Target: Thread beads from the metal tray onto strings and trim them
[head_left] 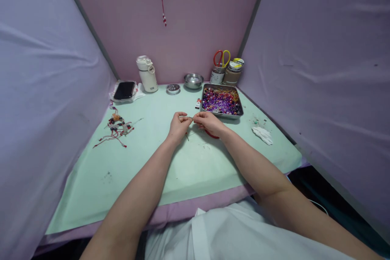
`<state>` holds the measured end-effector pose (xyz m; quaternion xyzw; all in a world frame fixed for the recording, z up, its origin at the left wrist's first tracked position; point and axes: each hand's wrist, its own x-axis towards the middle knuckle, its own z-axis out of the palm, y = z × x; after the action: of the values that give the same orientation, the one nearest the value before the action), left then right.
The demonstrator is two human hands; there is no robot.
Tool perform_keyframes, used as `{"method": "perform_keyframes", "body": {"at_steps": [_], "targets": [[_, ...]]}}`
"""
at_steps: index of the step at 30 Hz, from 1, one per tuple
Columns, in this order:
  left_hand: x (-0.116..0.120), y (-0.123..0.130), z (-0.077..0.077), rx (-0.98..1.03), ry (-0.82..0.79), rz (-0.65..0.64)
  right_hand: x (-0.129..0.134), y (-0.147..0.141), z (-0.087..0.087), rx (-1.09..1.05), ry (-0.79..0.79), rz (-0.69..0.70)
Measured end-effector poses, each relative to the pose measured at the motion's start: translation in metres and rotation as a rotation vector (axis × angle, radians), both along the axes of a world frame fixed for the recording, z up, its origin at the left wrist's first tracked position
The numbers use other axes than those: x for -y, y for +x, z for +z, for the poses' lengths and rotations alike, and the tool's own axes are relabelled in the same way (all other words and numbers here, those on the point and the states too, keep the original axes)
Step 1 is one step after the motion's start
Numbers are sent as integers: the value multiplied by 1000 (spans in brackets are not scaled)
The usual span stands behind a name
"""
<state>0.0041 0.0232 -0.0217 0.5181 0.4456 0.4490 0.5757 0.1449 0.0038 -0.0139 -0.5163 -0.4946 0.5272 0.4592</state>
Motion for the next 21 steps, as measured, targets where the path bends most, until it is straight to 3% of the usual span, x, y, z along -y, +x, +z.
{"method": "perform_keyframes", "body": {"at_steps": [6, 15, 21], "targets": [[-3, -2, -4, -112, 97, -3, -2, 4, -2, 308, 173, -10], [-6, -1, -13, -229, 230, -18, -2, -3, -1, 464, 402, -70], [-6, 0, -14, -138, 135, 12, -1, -4, -3, 510, 478, -115]]}}
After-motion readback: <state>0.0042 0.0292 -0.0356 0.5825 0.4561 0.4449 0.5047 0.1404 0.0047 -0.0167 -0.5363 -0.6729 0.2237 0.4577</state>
